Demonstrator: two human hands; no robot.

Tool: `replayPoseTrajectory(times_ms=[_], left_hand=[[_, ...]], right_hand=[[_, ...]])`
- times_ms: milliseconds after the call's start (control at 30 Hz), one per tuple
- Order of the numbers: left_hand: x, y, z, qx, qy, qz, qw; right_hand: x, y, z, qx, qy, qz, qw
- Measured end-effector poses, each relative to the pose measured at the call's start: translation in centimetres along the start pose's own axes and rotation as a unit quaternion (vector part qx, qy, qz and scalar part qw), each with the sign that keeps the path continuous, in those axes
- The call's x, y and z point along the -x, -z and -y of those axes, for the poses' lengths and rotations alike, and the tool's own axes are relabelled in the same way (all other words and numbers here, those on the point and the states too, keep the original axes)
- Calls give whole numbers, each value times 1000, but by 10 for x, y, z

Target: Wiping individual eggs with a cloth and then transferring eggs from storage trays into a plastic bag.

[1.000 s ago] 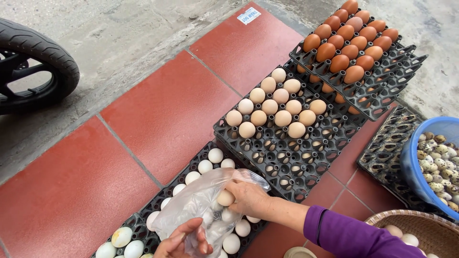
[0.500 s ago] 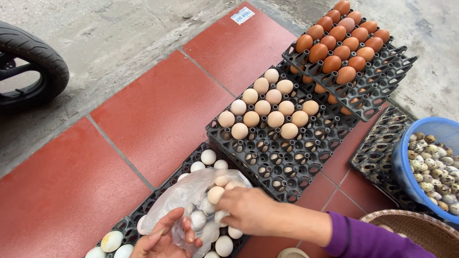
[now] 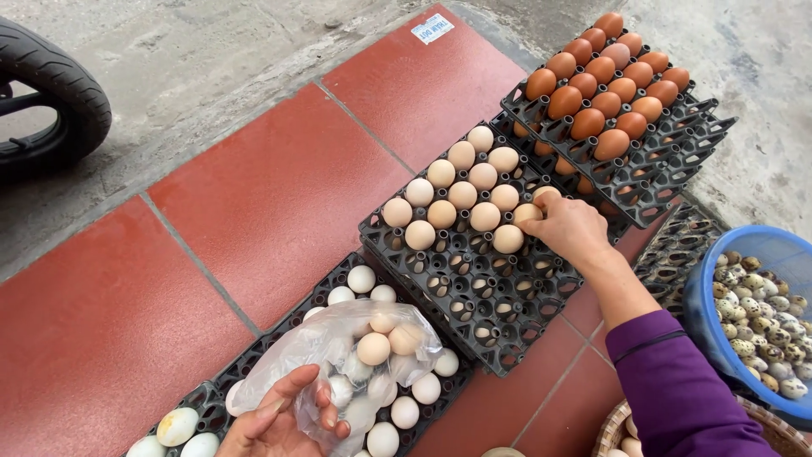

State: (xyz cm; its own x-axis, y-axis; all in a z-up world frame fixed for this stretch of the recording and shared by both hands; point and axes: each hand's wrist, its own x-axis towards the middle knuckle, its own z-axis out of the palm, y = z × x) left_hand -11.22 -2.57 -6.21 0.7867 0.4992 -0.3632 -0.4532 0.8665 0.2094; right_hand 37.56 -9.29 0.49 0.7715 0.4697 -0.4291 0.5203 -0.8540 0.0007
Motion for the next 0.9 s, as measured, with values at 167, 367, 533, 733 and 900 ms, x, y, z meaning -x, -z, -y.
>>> replayPoseTrajectory(times_ms=[167,367,533,733,900], left_hand=[[0,2,0,3,-2,6,1000],[-4,4,1,4,6,4,1000],[-10,1,3,6,-3,94,996],[-14,8,-3,12,10,178,984],[-9,4,2,3,-22,111,994]], right_hand=[[-9,-7,-8,-72,15,-39,997],[-14,-32,-65,-688,91,52,718],[-22,-40,-70,-794,148,128,576],[-21,-24,-52,-821,115,169,534],[-26,-17,-27,-791,34,103,602]])
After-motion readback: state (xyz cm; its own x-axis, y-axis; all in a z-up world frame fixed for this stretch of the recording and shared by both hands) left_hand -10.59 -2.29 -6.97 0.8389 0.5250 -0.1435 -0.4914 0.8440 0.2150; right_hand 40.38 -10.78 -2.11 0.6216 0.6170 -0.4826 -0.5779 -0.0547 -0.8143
